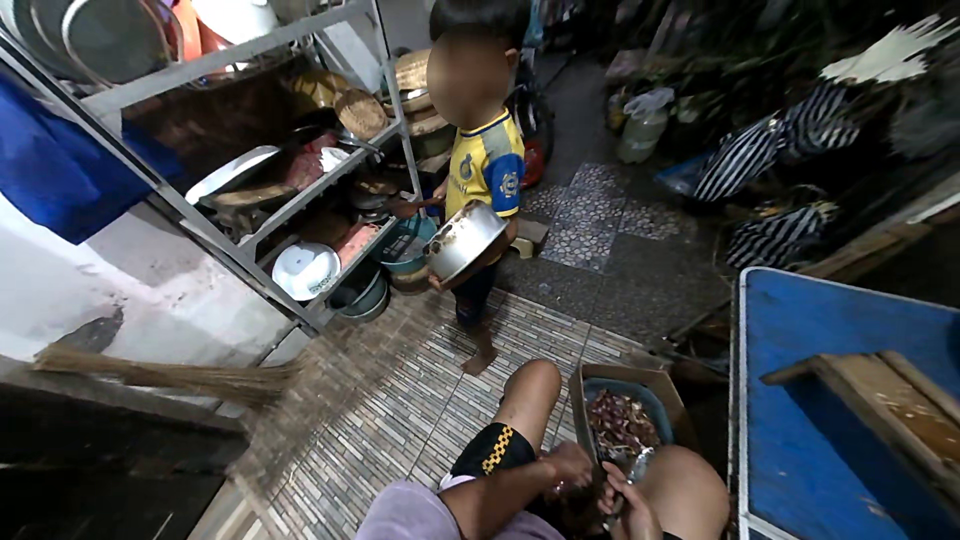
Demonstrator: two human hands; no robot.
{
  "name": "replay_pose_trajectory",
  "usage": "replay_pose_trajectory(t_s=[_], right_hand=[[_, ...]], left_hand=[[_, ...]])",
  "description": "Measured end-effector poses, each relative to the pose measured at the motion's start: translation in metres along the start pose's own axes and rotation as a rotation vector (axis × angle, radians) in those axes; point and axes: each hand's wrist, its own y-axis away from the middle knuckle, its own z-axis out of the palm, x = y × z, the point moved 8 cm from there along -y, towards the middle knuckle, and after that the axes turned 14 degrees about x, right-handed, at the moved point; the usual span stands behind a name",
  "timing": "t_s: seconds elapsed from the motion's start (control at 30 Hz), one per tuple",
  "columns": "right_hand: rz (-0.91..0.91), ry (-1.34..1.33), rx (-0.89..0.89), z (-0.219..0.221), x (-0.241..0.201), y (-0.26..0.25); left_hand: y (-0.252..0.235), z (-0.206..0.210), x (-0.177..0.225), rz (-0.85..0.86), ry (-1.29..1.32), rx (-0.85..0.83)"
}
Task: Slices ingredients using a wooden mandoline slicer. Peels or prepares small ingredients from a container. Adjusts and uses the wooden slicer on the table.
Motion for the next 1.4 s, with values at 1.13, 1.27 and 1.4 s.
replay_pose_trajectory(t_s=[1.13, 1.27, 1.4], right_hand=[[0.025, -0.030, 0.046, -0.008, 0.002, -0.001], [-0.007, -0.031, 0.047, -0.009, 0.005, -0.008], [-0.065, -0.030, 0.053, -0.015, -0.005, -0.006]], left_hand=[[-0.033, -0.118, 0.100, 0.395, 0.503, -0.064], [-0.031, -0.091, 0.092, 0.365, 0.623, -0.093], [-0.034, -0.071, 0.074, 0.258, 0.624, -0.097]])
